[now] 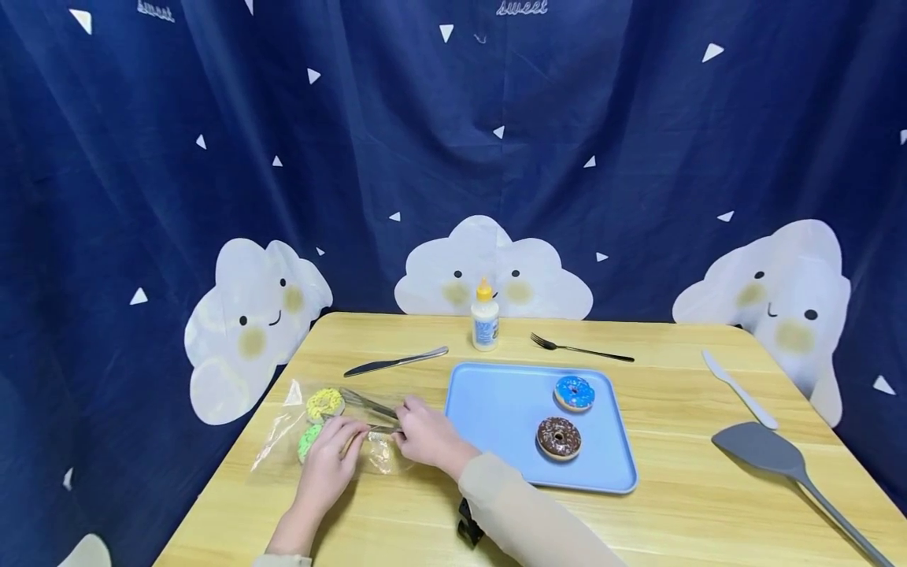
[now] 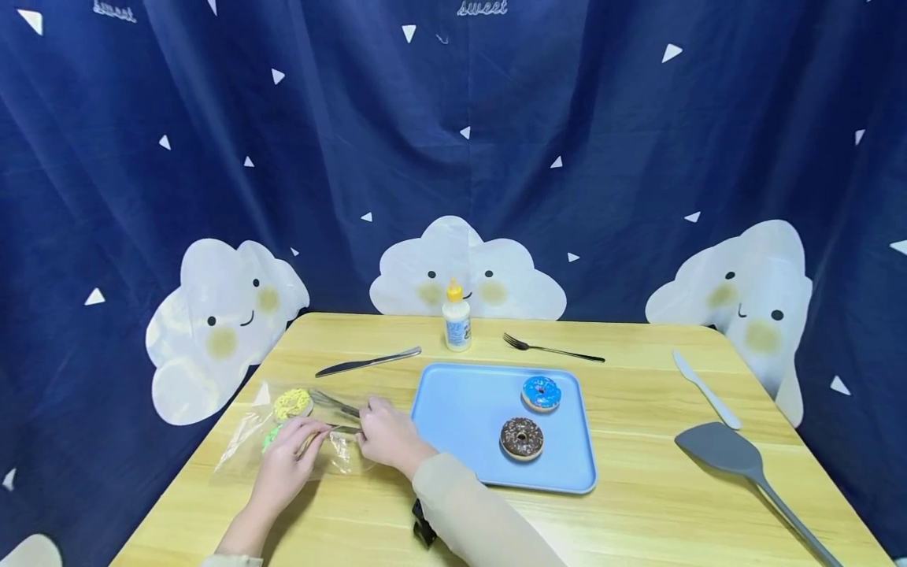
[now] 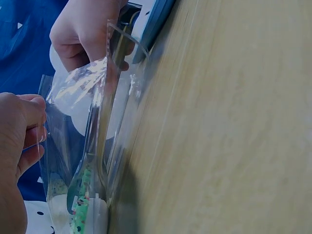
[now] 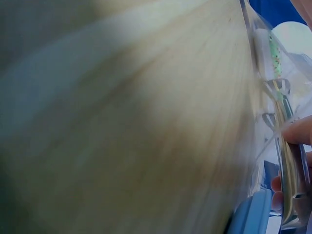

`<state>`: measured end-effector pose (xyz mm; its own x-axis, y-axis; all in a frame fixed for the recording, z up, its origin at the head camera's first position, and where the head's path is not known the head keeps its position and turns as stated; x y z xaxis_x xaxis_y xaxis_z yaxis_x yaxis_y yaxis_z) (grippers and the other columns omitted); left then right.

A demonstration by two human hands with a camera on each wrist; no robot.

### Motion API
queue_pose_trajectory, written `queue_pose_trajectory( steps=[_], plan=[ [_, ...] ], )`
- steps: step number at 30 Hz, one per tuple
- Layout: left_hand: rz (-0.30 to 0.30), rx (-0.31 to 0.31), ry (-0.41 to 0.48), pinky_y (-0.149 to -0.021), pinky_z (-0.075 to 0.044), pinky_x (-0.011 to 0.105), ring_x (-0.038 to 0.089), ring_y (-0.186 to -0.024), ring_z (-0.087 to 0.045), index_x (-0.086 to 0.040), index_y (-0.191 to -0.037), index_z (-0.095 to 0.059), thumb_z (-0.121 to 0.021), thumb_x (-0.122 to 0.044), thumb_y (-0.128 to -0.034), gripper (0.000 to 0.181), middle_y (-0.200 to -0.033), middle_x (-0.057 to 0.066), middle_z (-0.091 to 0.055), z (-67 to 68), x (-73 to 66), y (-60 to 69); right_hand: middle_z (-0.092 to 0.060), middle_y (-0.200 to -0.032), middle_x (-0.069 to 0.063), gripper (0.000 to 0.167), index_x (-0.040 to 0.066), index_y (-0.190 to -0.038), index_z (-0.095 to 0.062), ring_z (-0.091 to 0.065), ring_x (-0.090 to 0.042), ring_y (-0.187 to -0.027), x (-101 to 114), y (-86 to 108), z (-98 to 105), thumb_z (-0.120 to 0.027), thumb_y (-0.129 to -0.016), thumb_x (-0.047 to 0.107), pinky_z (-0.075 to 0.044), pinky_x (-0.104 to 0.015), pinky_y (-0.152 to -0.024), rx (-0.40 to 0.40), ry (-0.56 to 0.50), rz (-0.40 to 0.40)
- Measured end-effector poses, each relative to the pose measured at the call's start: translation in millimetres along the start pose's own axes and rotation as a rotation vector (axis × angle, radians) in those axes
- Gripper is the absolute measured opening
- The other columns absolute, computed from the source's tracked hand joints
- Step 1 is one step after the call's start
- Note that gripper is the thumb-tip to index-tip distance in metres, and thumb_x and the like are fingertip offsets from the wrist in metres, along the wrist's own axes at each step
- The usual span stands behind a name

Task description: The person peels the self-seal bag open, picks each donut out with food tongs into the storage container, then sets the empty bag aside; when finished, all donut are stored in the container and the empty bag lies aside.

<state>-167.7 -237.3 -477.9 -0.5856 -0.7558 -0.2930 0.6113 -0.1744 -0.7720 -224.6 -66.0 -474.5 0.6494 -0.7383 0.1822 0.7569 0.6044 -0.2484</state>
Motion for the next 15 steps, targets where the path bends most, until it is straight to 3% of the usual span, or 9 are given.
queue_pose_trajectory(
  steps=[6, 15],
  plan=[
    [0.025, 0.013, 0.015, -0.087, -0.04, 0.014, 0.02, -0.086, -0.057, -0.007, -0.089, -0.068, -0.073, 0.005, -0.072, 0.021, -0.089, 0.001, -0.062, -1.0, 0.1, 0.8, -0.045, -0.084, 0.002, 0.039, 0.005, -0.116, -0.061, -0.039, -0.007, -0.063, -4, 5.9, 4, -0.064, -0.086, 0.029, -0.035, -0.015, -0.045, 0.008, 0.021, 0.0],
    [-0.002, -0.02, -0.01, -0.083, -0.044, 0.018, 0.021, -0.084, -0.058, -0.007, -0.088, -0.069, -0.074, 0.006, -0.0693, 0.024, -0.088, 0.001, -0.062, -2.4, 2.0, 0.0, -0.045, -0.086, 0.002, 0.039, 0.006, -0.119, -0.06, -0.037, -0.007, -0.063, -17, 24.9, 21, -0.064, -0.087, 0.028, -0.034, -0.015, -0.046, 0.019, 0.004, 0.011]
  ],
)
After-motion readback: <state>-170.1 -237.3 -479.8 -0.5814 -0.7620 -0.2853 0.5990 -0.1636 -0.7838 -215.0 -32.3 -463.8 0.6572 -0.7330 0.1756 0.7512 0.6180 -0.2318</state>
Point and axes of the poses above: each hand's wrist, its own y-axis away from the middle knuckle, its own z-axis out of the back of the hand, x = y × z, the point moved 1 cm from there along -y, towards the middle knuckle
